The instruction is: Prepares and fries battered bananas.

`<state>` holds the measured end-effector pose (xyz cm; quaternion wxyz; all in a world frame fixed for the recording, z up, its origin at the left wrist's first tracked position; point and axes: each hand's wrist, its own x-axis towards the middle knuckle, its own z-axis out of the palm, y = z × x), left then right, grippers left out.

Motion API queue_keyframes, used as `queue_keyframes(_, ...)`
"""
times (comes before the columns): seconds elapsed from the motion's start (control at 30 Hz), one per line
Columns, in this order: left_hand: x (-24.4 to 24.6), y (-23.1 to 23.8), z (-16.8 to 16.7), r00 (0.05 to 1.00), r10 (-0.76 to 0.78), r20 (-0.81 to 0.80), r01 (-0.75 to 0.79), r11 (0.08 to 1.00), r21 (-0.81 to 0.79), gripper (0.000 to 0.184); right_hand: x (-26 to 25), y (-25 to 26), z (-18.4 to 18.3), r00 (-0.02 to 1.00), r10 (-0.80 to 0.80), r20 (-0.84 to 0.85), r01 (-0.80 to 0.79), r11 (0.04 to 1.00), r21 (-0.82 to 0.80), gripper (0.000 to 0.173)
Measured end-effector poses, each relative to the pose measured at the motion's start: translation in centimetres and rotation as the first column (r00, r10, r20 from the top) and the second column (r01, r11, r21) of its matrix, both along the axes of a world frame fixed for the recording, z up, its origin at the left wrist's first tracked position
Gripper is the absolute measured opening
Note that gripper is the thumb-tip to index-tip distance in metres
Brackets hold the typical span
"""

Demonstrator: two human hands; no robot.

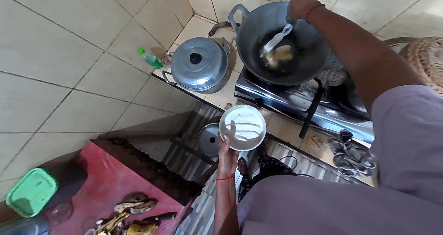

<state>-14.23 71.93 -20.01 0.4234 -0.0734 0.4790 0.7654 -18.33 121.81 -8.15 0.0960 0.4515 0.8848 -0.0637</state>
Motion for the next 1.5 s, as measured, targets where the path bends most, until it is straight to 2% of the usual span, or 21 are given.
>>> queue_keyframes(0.2, 0.0, 0.9, 1.0, 0.998, -0.056, -0.022, 0.056, 0.998, 0.004, 0.067, 2.6, -0.9, 2.3, 0.998, -0.043, -0.055, 0.040, 0.998, -0.053, 0.040)
queue_keyframes(0.3, -0.2, 1.8, 1.4, 0.995, -0.087, -0.038, 0.089, 0.995, 0.037, 0.067, 4.8, 0.0, 2.6, 0.975, -0.109, -0.194, 0.074, 0.981, -0.181, 0.033)
queue_keyframes(0.4, -0.2, 2.9, 1.4, 0.990, -0.123, -0.073, 0.128, 0.989, 0.076, 0.069, 7.7, -0.4, 3.1, 0.904, -0.260, -0.338, 0.126, 0.920, -0.371, 0.010)
queue_keyframes(0.43, -0.2, 3.4, 1.6, 0.987, -0.136, -0.083, 0.143, 0.985, 0.096, 0.068, 8.8, -0.5, 3.3, 0.876, -0.301, -0.377, 0.127, 0.898, -0.422, 0.007)
queue_keyframes(0.53, -0.3, 4.1, 1.9, 0.971, -0.200, -0.133, 0.217, 0.968, 0.124, 0.073, 11.6, -2.3, 4.6, 0.805, -0.370, -0.464, 0.036, 0.811, -0.584, 0.010)
queue_keyframes(0.6, -0.2, 4.5, 2.4, 0.957, -0.240, -0.164, 0.257, 0.962, 0.090, 0.071, 12.9, -6.0, 6.3, 0.773, -0.369, -0.516, -0.022, 0.797, -0.603, 0.013)
queue_keyframes(0.7, -0.3, 5.0, 2.3, 0.957, -0.242, -0.159, 0.267, 0.951, 0.155, 0.066, 14.6, -12.5, 8.5, 0.782, -0.285, -0.554, -0.083, 0.834, -0.545, 0.013)
queue_keyframes(0.77, 0.0, 4.5, 3.1, 0.954, -0.257, -0.156, 0.279, 0.949, 0.148, 0.063, 16.0, -16.7, 8.7, 0.800, -0.148, -0.581, -0.190, 0.857, -0.480, 0.014)
queue_keyframes(0.87, -0.1, 4.0, 2.7, 0.961, -0.228, -0.158, 0.257, 0.945, 0.202, 0.064, 17.6, -22.2, 7.8, 0.809, 0.173, -0.562, -0.379, 0.884, -0.273, 0.017)
queue_keyframes(1.03, 0.1, 1.8, 2.9, 0.961, -0.204, -0.190, 0.241, 0.950, 0.199, 0.062, 19.3, -29.3, 5.2, 0.759, 0.414, -0.503, -0.484, 0.875, -0.010, 0.021)
queue_keyframes(1.27, 0.2, -0.9, 3.0, 0.964, -0.164, -0.211, 0.203, 0.963, 0.176, 0.062, 19.3, -33.7, 3.3, 0.751, 0.490, -0.442, -0.502, 0.859, 0.100, 0.024)
queue_keyframes(1.5, 0.0, -2.2, 2.6, 0.955, -0.178, -0.236, 0.221, 0.959, 0.175, 0.067, 18.2, -35.3, 2.0, 0.690, 0.555, -0.466, -0.596, 0.800, 0.071, 0.022)
